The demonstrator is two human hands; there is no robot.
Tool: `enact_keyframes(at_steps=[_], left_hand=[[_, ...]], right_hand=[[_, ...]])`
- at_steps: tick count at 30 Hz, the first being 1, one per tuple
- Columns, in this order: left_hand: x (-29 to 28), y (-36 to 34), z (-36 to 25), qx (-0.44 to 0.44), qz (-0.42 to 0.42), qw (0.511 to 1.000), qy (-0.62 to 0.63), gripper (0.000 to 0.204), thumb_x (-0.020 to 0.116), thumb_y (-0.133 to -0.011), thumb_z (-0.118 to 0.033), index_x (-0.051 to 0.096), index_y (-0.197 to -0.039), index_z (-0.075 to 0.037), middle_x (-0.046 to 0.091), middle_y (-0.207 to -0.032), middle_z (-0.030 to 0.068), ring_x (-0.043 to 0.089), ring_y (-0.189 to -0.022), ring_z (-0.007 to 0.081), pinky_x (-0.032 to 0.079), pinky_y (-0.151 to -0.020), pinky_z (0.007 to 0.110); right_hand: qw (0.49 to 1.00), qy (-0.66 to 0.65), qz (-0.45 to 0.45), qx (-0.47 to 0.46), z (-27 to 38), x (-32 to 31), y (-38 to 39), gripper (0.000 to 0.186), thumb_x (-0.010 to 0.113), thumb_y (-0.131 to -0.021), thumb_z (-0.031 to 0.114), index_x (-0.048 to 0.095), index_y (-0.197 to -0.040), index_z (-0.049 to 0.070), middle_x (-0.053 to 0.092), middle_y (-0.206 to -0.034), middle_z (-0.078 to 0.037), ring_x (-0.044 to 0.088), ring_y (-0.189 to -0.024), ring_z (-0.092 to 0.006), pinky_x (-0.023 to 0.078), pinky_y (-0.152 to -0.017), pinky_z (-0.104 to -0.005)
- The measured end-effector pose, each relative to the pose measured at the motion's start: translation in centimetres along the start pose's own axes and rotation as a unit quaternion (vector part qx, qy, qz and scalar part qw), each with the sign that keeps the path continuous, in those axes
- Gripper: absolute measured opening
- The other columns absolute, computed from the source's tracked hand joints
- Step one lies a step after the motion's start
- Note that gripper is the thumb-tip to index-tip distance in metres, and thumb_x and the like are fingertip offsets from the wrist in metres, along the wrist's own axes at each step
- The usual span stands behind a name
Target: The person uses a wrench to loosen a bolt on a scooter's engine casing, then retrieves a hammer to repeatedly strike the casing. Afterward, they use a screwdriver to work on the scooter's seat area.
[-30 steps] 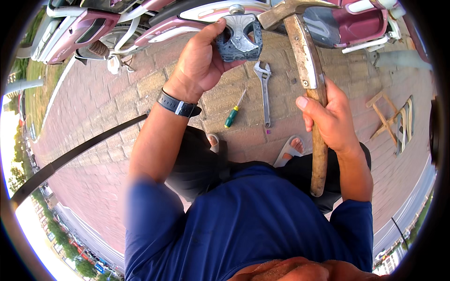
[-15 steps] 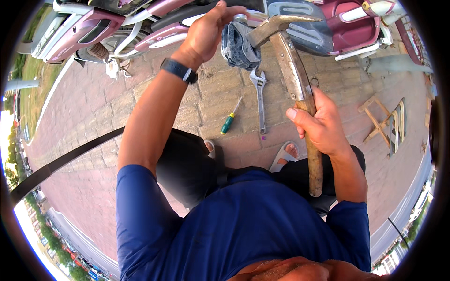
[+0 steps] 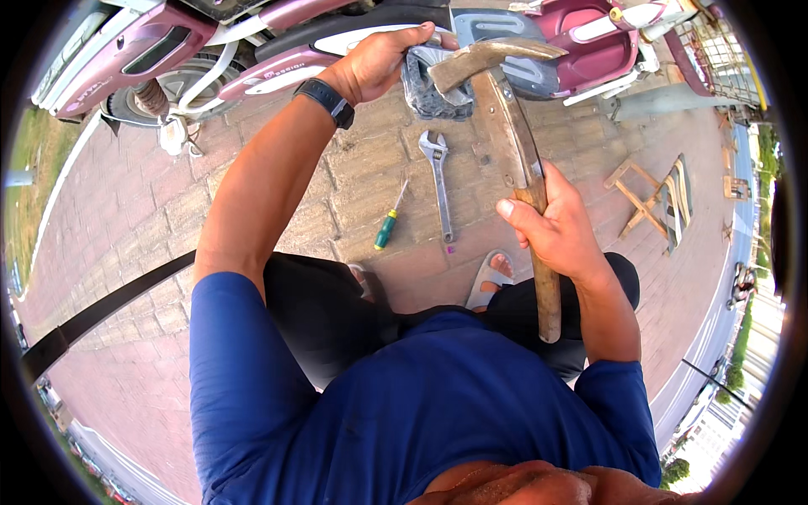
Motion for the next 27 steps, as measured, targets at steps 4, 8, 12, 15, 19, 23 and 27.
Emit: enact_keyframes(at_steps=[4,8,12,15,19,23,27], left_hand=[[-0.3,-0.4,0.5,-0.016,-0.008,1.0,0.016,0.047,0.044,-0.111,-0.041,0.07,-0.122,-0.003,0.071,-0.123,0.0093,0.066,-0.116,0.0191,0.049,-0.108,0.034],[-0.9,-0.7,1.0,-0.016,-0.002,1.0,0.013,0.046,0.045,-0.111,-0.039,0.068,-0.123,-0.001,0.071,-0.122,0.0108,0.067,-0.113,0.0197,0.051,-0.106,0.035],[-0.6,-1.0,0.7,-0.003,0.034,0.999,-0.001,0.047,0.043,-0.111,-0.037,0.067,-0.122,0.001,0.072,-0.121,0.0139,0.07,-0.109,0.0226,0.053,-0.104,0.038],[-1.0,-1.2,1.1,-0.003,-0.017,1.0,-0.008,0.048,0.04,-0.111,-0.035,0.067,-0.121,0.003,0.072,-0.12,0.0157,0.069,-0.111,0.025,0.052,-0.105,0.039],[-0.5,-1.2,0.8,0.008,0.057,0.998,0.007,0.052,0.036,-0.111,-0.037,0.067,-0.121,0.003,0.072,-0.121,0.0149,0.067,-0.114,0.0248,0.049,-0.106,0.04],[0.0,-1.0,0.1,0.024,0.023,0.999,0.021,0.052,0.037,-0.112,-0.04,0.067,-0.119,0.002,0.071,-0.121,0.0122,0.065,-0.113,0.0219,0.046,-0.107,0.036],[-1.3,-1.5,0.6,0.011,-0.061,0.995,0.08,0.034,0.045,-0.111,-0.04,0.065,-0.116,-0.013,0.068,-0.109,-0.003,0.059,-0.106,0.0067,0.041,-0.105,0.026]], right_hand=[[1.0,0.01,0.018,0.005,0.7,0.1,0.2,0.04,0.07,-0.096,0.015,0.053,-0.128,0.0,0.06,-0.082,-0.002,0.056,-0.062,-0.0084,0.048,-0.057,-0.0251],[0.999,-0.041,0.027,-0.007,0.7,1.2,1.3,0.046,0.067,-0.095,0.011,0.049,-0.135,-0.001,0.059,-0.082,-0.002,0.057,-0.064,-0.0093,0.049,-0.059,-0.0266],[0.998,-0.054,-0.029,-0.003,0.1,1.0,2.4,0.053,0.066,-0.094,0.007,0.046,-0.142,-0.003,0.059,-0.084,-0.003,0.056,-0.065,-0.0082,0.049,-0.059,-0.0265],[0.996,-0.029,-0.076,-0.043,2.2,1.0,3.1,0.052,0.064,-0.094,0.003,0.045,-0.142,-0.004,0.059,-0.087,-0.003,0.055,-0.065,-0.0079,0.048,-0.06,-0.0256],[0.985,0.001,-0.115,-0.125,3.6,1.4,3.7,0.047,0.062,-0.095,0.002,0.047,-0.14,-0.002,0.059,-0.089,-0.003,0.055,-0.064,-0.0069,0.048,-0.059,-0.0249],[0.992,0.076,-0.097,-0.036,1.8,2.8,3.3,0.038,0.063,-0.096,0.007,0.05,-0.132,-0.001,0.058,-0.084,-0.001,0.055,-0.063,-0.0073,0.05,-0.055,-0.0257],[0.996,0.069,-0.061,0.019,2.7,3.4,2.6,0.039,0.066,-0.095,0.009,0.052,-0.131,-0.001,0.057,-0.081,0.0,0.054,-0.063,-0.0066,0.048,-0.056,-0.0253]])
Point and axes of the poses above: each hand's wrist, its own y-axis away from the middle knuckle, its own x-axis out of the palm, z = x × y, the point moved 6 cm from there along -y, towards the middle knuckle
